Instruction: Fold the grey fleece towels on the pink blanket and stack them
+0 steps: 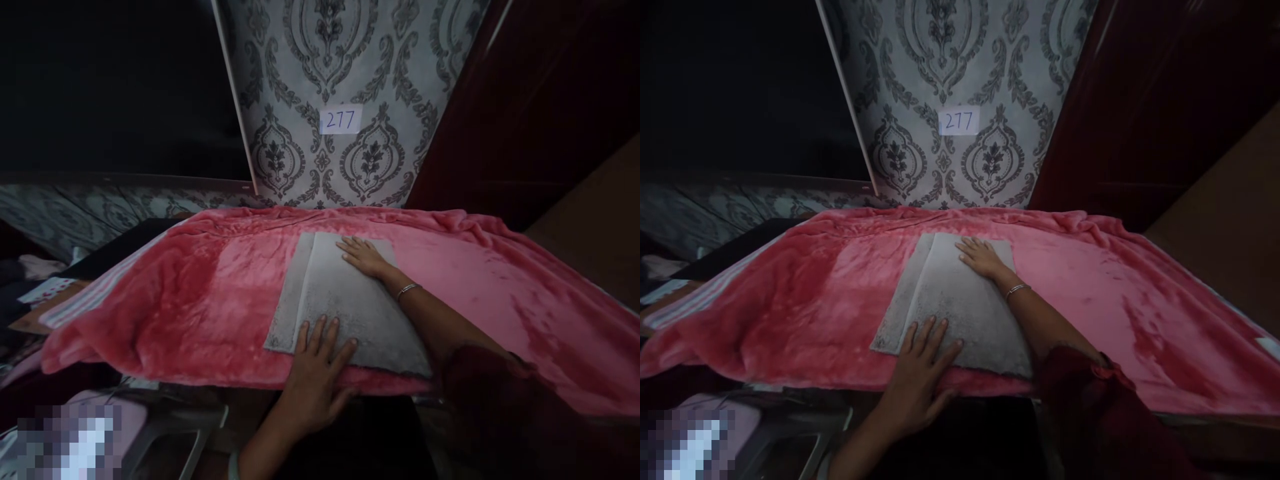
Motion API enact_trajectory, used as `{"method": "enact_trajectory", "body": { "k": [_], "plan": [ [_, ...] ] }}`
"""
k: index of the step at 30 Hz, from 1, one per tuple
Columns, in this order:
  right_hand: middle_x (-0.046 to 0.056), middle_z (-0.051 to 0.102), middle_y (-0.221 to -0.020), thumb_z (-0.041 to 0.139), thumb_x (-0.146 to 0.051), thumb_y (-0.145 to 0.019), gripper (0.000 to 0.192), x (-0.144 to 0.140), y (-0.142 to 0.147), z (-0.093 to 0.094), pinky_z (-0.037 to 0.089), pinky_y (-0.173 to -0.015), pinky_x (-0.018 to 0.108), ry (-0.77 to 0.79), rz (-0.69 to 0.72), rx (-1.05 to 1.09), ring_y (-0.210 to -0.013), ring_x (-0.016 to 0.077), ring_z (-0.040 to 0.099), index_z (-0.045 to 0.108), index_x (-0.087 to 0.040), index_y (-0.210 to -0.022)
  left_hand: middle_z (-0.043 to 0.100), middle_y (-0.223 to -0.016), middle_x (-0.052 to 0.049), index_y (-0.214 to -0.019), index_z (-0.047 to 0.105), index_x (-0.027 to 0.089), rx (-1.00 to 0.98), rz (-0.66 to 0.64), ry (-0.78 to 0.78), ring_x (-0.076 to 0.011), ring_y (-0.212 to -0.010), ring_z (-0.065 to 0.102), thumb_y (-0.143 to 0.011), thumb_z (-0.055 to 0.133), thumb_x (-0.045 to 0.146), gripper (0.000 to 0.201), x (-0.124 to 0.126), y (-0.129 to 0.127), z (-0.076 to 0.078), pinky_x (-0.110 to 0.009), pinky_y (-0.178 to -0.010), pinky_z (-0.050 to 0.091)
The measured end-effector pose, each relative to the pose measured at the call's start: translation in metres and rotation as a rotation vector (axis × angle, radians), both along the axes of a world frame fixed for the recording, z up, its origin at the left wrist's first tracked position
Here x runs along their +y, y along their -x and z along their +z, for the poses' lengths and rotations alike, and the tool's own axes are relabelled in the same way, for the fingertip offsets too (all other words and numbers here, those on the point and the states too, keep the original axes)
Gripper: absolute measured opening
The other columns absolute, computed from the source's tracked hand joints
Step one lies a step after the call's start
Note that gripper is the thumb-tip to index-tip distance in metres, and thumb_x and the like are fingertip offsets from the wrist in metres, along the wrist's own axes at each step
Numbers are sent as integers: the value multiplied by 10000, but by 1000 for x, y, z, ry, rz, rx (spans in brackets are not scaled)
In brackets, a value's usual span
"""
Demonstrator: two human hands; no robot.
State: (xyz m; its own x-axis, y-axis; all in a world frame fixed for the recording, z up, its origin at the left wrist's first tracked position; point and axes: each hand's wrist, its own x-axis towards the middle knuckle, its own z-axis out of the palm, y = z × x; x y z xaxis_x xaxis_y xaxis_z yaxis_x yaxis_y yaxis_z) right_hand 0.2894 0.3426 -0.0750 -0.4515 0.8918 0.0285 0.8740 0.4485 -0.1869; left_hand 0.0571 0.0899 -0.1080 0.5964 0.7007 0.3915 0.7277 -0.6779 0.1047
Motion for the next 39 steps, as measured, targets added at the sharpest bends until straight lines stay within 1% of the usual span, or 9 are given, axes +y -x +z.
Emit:
{"method": "enact_trajectory", "body": {
  "k": [6,9,13,17,24,30,33,35,39],
  "plan": [
    [67,147,-1660,251,-494,-1051,592,-17,9,19,154,-1190,630,55,-22,-10,-1526,326,115,269,-275,-1601,290,-1635,-135,-1512,424,274,-16,-25,58,-380,-1520,203,-883,657,435,690,0,2,9,-659,-1177,228],
    [72,137,-1662,249,-527,-1054,602,-54,21,25,141,-1186,639,5,112,21,-1530,323,84,254,-283,-1604,450,-1551,-122,-1430,519,230,-75,-46,59,-317,-1482,324,-935,590,340,513,0,13,15,-594,-1190,279],
    [67,154,-1660,284,-600,-1041,640,-120,41,14,104,-1200,621,-16,383,46,-1534,306,74,256,-294,-1603,637,-1354,-112,-1269,633,198,-274,53,-60,-249,-1301,545,-986,466,221,329,3,33,17,-511,-1136,386],
    [62,130,-1664,333,-587,-1039,638,-162,54,-1,64,-1216,598,16,433,67,-1537,293,60,258,-296,-1602,692,-1234,-97,-1199,676,206,-391,169,-52,-231,-1179,612,-983,446,203,316,10,43,13,-444,-1022,484],
    [81,157,-1656,385,-549,-1038,660,-189,59,1,81,-1234,554,75,350,87,-1535,277,95,235,-260,-1612,711,-1177,-114,-1146,713,185,-366,165,-7,-252,-1115,638,-953,458,209,320,17,45,13,-459,-981,502],
    [97,236,-1641,412,-504,-1024,612,-191,-6,-8,151,-1216,582,-1,107,239,-1526,291,149,348,-246,-1575,747,-1059,-95,-1041,750,216,-428,106,149,-258,-1029,671,-943,476,333,314,43,58,33,-445,-955,520],
    [129,301,-1615,482,-512,-968,649,-183,-55,-23,215,-1213,563,-132,-113,476,-1506,299,227,421,-208,-1538,715,-1195,-104,-1028,753,215,-566,196,213,-309,-1186,610,-844,602,390,296,68,63,43,-491,-1071,451],
    [138,380,-1574,521,-531,-925,687,-177,-81,-36,288,-1192,557,-155,-280,711,-1457,300,345,433,-212,-1527,680,-1281,-100,-1051,741,209,-733,278,362,-327,-1261,565,-749,705,392,356,84,67,46,-482,-1106,426],
    [150,484,-1498,574,-547,-865,765,-164,-104,-55,406,-1124,556,5,-458,1187,-1340,308,509,401,-227,-1538,723,-1148,-104,-1153,679,167,-1176,365,758,-251,-1033,676,-707,785,351,495,113,72,50,-339,-897,542]
  ]
}}
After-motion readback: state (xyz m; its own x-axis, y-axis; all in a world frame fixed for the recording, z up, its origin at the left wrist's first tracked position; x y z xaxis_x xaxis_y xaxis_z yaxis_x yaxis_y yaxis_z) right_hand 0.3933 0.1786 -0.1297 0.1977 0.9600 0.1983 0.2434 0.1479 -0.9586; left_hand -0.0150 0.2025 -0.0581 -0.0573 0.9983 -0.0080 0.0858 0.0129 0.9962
